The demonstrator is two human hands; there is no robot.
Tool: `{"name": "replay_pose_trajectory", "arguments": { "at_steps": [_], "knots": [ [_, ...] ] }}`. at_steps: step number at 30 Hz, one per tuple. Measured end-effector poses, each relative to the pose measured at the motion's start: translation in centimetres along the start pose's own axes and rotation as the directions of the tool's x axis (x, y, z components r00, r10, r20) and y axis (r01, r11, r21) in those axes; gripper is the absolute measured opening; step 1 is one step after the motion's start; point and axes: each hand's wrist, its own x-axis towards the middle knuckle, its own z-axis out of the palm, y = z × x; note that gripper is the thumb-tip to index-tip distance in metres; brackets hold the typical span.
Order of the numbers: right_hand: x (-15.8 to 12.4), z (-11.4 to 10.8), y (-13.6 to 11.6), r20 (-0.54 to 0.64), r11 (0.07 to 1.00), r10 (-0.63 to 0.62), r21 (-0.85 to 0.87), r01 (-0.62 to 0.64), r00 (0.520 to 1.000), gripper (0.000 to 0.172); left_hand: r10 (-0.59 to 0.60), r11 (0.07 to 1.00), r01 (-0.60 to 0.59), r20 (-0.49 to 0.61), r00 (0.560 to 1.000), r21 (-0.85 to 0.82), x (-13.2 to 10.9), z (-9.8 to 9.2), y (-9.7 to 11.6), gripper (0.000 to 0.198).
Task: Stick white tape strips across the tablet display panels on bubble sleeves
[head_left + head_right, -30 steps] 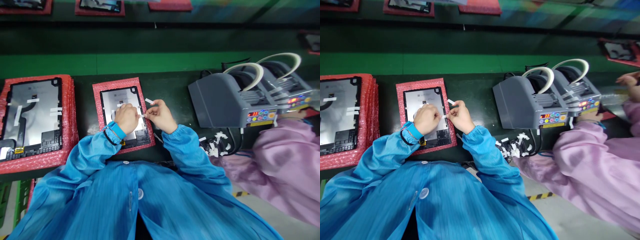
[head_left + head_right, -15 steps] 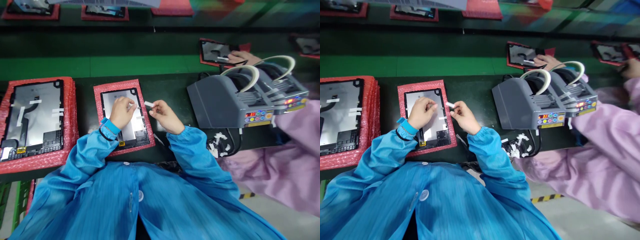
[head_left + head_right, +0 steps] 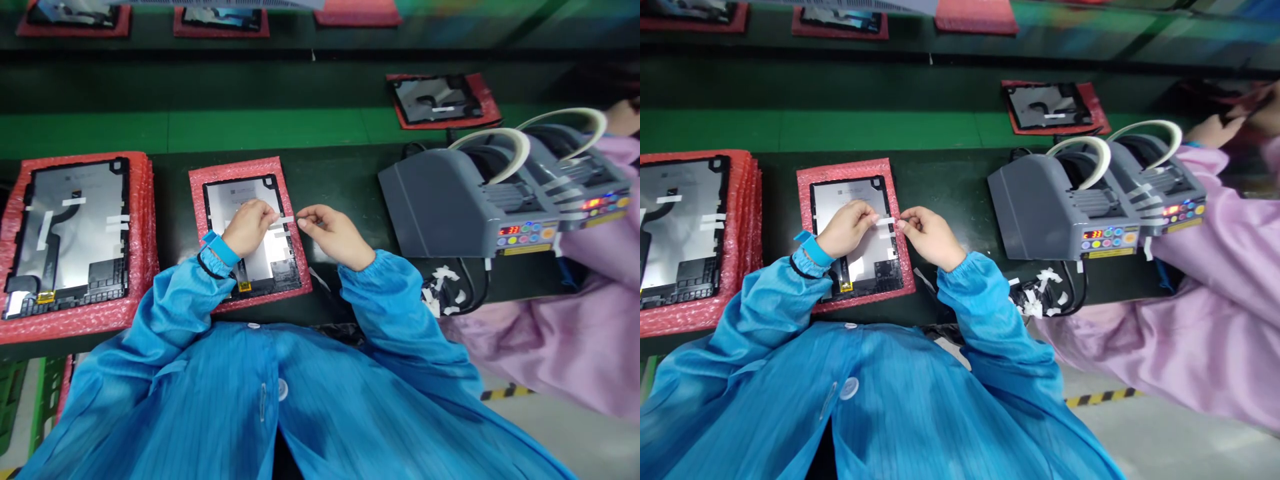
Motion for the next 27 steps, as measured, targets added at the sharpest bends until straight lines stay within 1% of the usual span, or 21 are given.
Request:
{"name": "replay_pose_trajectory", "arguments": {
  "at_steps": [2, 5, 7, 11, 13, 16, 22, 25, 27],
  "knots": [
    [0.3, 0.1, -0.1, -0.033, 1.000, -0.011, -0.001, 0.011, 0.999, 0.016, -0.005, 1.000, 0.004, 0.010, 1.000, 0.011, 0.1, 0.0, -0.1, 0.017],
    [1.0, 0.6, -0.2, -0.003, 0.998, -0.052, 0.023, 0.053, 0.999, 0.012, -0.007, 0.999, 0.005, 0.034, 0.999, 0.050, 0.1, 0.0, 0.0, 0.018],
    [1.4, 1.1, -0.1, 0.006, 0.998, -0.062, 0.005, 0.062, 0.998, 0.011, -0.039, 0.993, 0.033, 0.050, 0.998, 0.116, 0.1, 0.1, 0.3, 0.019],
    [1.8, 1.9, 0.4, -0.028, 0.995, -0.020, -0.095, 0.017, 0.999, 0.012, -0.155, 0.941, 0.140, 0.024, 0.988, 0.310, 0.0, 0.7, 1.2, 0.022],
    [1.9, 2.0, 0.5, -0.032, 0.991, 0.011, -0.133, -0.015, 0.999, 0.012, -0.175, 0.916, 0.156, 0.019, 0.984, 0.370, -0.1, 1.0, 1.6, 0.024],
    [1.9, 2.0, 0.5, -0.025, 0.988, 0.033, -0.152, -0.036, 0.999, 0.010, -0.173, 0.902, 0.141, 0.042, 0.984, 0.408, -0.3, 1.2, 1.9, 0.028],
    [1.9, 2.1, 0.8, -0.027, 0.983, 0.006, -0.184, -0.011, 1.000, 0.009, -0.145, 0.888, 0.113, 0.038, 0.989, 0.446, -0.4, 1.6, 1.9, 0.030],
    [2.0, 2.1, 0.7, -0.013, 0.983, 0.056, -0.173, -0.058, 0.998, 0.012, -0.123, 0.882, 0.096, 0.030, 0.992, 0.461, -0.6, 1.7, 1.8, 0.028],
    [2.1, 2.0, 0.7, 0.023, 0.984, 0.130, -0.123, -0.126, 0.991, 0.017, -0.121, 0.884, 0.095, 0.027, 0.992, 0.457, -0.7, 1.6, 1.7, 0.026]
  ]
}}
